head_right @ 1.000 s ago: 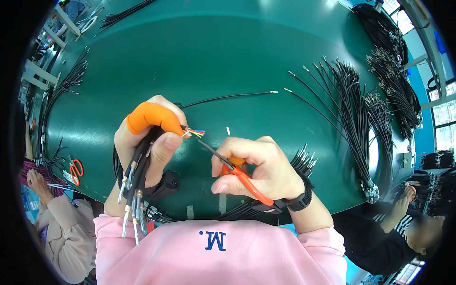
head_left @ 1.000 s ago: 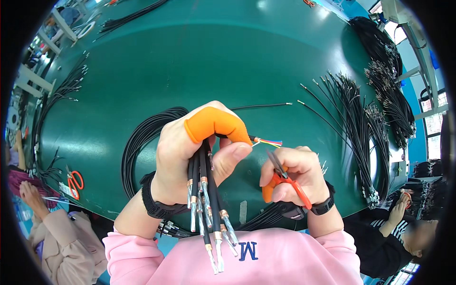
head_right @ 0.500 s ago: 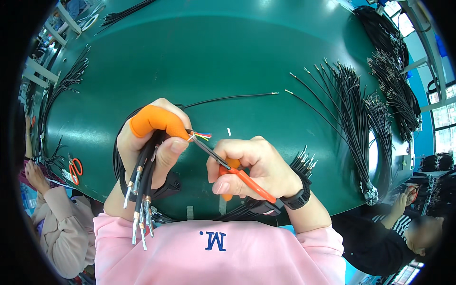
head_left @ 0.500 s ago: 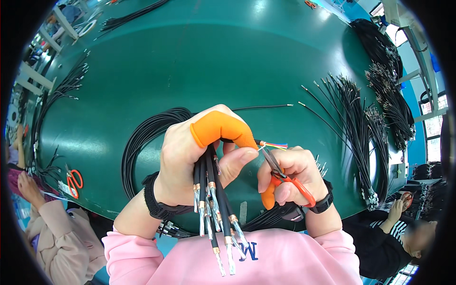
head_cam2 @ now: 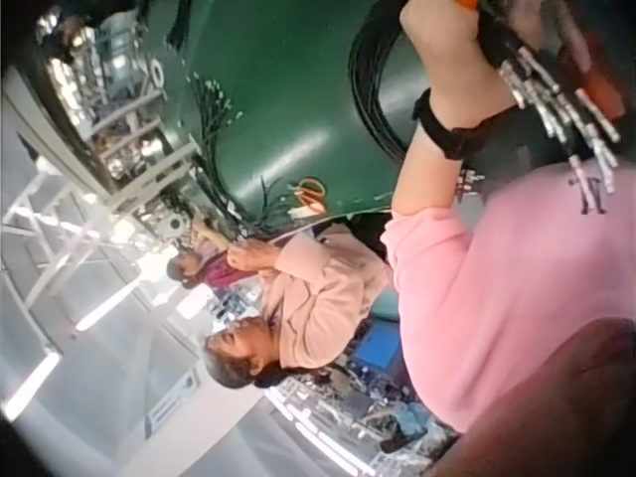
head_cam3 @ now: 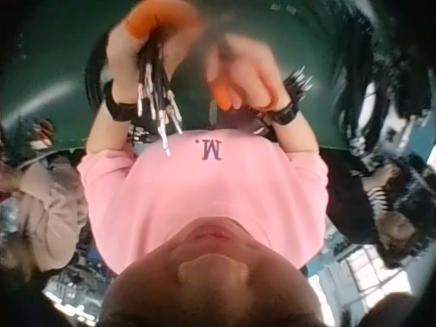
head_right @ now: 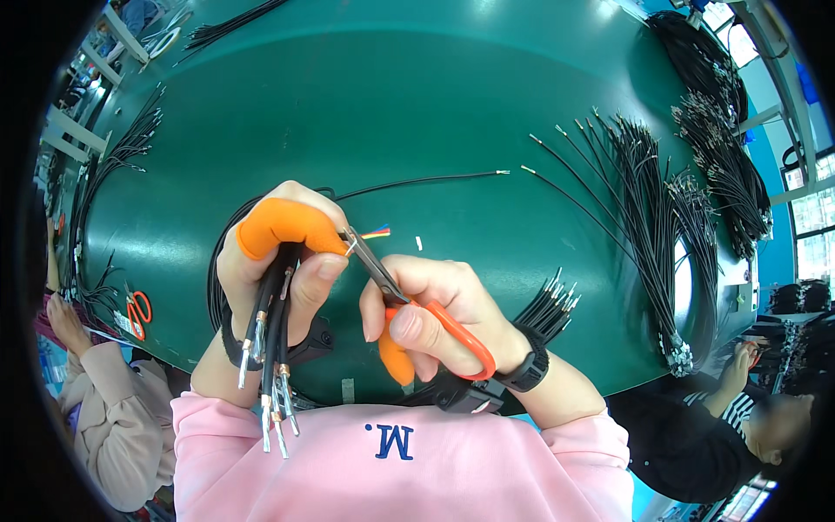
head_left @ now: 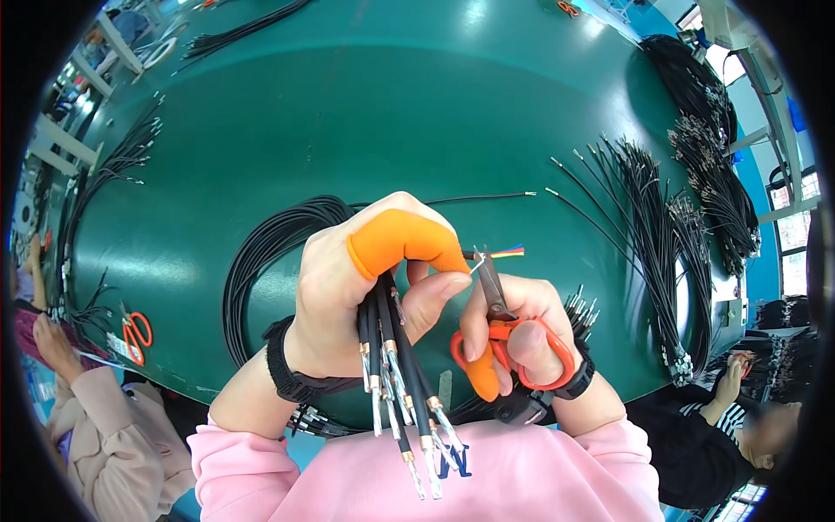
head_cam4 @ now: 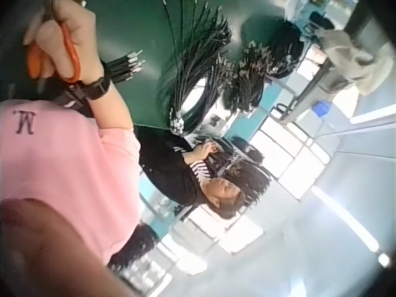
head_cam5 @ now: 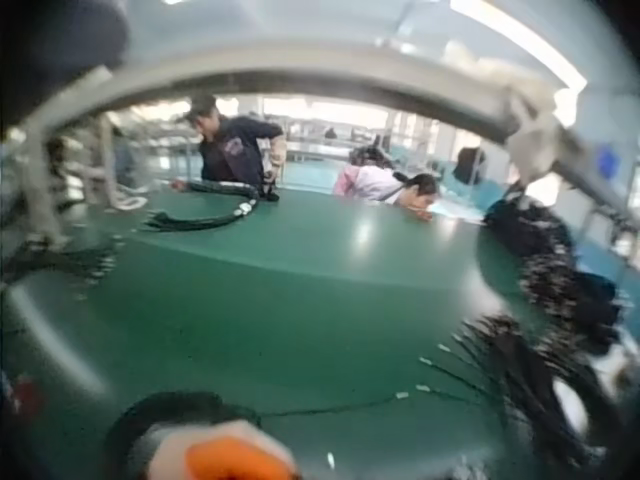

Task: The person is trimming and preparing bundles of black cables using scissors at an assembly station.

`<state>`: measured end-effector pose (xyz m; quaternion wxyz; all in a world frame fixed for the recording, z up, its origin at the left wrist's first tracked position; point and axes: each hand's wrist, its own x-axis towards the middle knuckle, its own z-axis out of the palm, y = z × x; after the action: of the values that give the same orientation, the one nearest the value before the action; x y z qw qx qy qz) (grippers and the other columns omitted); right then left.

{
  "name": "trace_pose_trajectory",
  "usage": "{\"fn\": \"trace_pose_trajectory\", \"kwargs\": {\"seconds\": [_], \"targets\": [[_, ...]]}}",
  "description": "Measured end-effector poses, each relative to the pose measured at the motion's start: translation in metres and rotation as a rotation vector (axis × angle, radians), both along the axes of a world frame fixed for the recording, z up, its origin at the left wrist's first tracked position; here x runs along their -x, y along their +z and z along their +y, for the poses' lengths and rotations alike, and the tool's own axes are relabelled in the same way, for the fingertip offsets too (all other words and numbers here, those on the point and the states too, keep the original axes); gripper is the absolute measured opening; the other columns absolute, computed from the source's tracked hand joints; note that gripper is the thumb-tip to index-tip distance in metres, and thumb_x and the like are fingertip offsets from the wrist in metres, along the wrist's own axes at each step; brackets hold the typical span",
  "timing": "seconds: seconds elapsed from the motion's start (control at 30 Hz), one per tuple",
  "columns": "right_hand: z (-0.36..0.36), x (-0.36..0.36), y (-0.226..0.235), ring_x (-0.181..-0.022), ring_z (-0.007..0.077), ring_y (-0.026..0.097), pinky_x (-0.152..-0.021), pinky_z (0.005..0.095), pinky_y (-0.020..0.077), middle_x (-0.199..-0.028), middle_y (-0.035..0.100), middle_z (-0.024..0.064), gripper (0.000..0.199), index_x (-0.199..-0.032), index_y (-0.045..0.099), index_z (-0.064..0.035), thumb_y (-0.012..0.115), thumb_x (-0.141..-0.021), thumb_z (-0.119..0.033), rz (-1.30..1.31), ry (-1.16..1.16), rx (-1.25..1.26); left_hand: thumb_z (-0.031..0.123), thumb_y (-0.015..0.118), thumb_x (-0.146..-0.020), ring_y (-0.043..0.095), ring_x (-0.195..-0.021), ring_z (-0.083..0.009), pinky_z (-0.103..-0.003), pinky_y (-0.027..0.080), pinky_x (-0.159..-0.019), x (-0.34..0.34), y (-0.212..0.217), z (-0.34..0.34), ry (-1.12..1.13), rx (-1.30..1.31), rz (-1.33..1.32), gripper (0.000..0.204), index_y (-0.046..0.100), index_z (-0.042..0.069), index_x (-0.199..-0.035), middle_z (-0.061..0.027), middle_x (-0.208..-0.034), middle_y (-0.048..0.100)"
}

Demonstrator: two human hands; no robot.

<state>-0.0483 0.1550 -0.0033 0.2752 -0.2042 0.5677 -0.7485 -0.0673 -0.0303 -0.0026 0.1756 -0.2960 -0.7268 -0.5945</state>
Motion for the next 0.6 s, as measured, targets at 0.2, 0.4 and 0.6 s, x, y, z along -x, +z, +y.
{"fn": "trace_pose_trajectory", "kwargs": {"seconds": [0.2, 0.4, 0.6], "targets": [[0.002, 0.000, 0.000, -0.037, 0.0033, 0.045, -0.036, 0.0155, 0.0330, -0.059, 0.053, 0.0013, 0.046, -0.081, 0.055, -0.0004, 0.054, -0.084, -0.046, -0.092, 0.045, 0.049, 0.002, 0.069, -0.069, 0.052, -0.055, -0.0134, -0.023, 0.039, -0.048, 0.001, 0.003, 0.001, 0.044, -0.011, 0.049, 0.017, 0.056, 0.001, -0.080, -0.0070, -0.074, 0.056], [0.016, 0.003, 0.011, -0.046, 0.0079, 0.052, -0.043, 0.0187, 0.0400, -0.072, 0.058, 0.0063, 0.046, -0.088, 0.054, -0.0002, 0.067, -0.075, -0.042, 0.097, -0.225, 0.029, 0.015, 0.064, -0.080, 0.049, -0.060, -0.0091, -0.021, 0.037, -0.053, 0.000, -0.002, 0.001, 0.021, -0.026, 0.005, 0.015, 0.056, 0.002, -0.080, -0.0065, -0.080, 0.057], [0.004, 0.022, 0.015, -0.075, 0.0116, 0.055, -0.070, 0.0240, 0.0439, -0.091, 0.053, 0.0069, 0.043, -0.099, 0.048, -0.0032, 0.073, -0.065, 0.003, 0.731, -0.537, -0.131, 0.011, 0.069, -0.073, 0.055, -0.061, -0.0147, -0.023, 0.042, -0.053, 0.004, 0.000, 0.004, -0.022, 0.126, 0.035, 0.016, 0.058, 0.002, -0.080, -0.0084, -0.080, 0.060]]}}
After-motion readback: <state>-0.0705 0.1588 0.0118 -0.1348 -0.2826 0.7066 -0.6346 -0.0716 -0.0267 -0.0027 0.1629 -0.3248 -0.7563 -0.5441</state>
